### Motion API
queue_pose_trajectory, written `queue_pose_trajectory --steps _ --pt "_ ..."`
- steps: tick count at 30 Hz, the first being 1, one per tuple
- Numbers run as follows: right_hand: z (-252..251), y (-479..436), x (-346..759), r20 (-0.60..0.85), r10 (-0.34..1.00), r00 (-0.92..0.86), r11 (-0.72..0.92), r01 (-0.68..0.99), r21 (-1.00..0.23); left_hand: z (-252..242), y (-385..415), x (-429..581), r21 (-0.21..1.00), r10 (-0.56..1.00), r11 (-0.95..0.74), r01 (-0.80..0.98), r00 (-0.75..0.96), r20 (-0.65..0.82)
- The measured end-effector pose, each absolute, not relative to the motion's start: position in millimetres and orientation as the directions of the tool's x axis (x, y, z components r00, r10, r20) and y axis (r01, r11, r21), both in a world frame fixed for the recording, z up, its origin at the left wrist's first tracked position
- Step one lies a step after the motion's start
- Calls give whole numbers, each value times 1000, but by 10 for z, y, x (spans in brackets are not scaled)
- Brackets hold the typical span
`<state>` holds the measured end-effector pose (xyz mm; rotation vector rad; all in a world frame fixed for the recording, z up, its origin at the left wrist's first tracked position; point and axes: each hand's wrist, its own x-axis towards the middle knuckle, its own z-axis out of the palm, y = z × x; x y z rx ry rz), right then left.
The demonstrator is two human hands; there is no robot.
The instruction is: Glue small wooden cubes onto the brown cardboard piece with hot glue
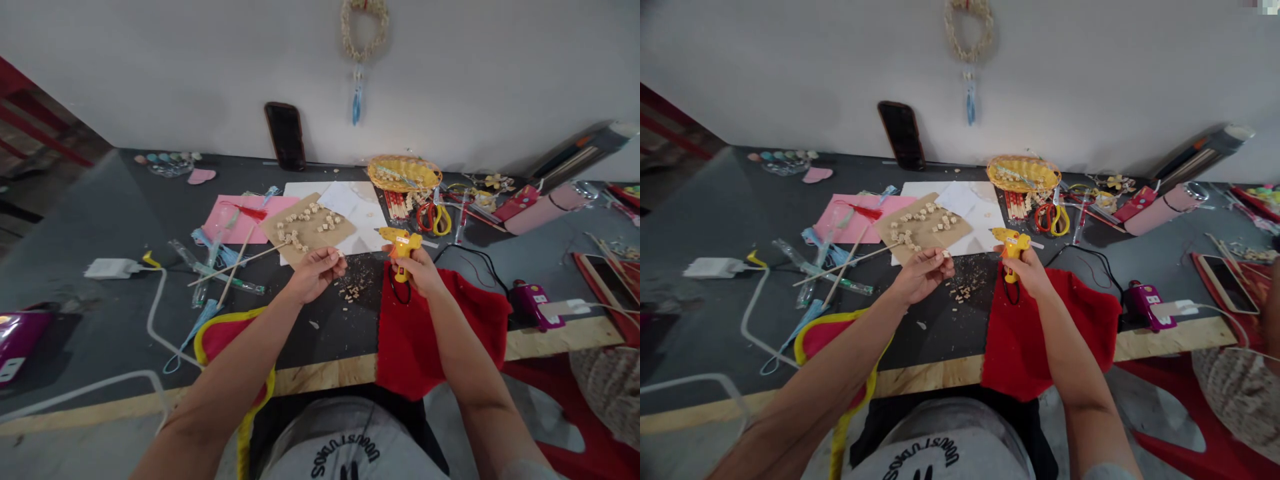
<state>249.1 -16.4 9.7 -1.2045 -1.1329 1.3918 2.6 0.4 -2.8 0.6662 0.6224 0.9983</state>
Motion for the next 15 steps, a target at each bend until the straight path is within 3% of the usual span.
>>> queue_pose_trajectory --steps 7,11,15 --pt "-28 -73 2483 -139 986 -94 -148 -102 -984 -12 -3 33 736 894 386 -556 420 -152" --pt "-114 8 2546 -9 999 49 -16 141 -990 24 -13 36 732 895 393 -557 414 -165" --pt "-96 21 2682 94 984 154 19 429 -903 31 -10 30 692 903 386 -610 402 -150"
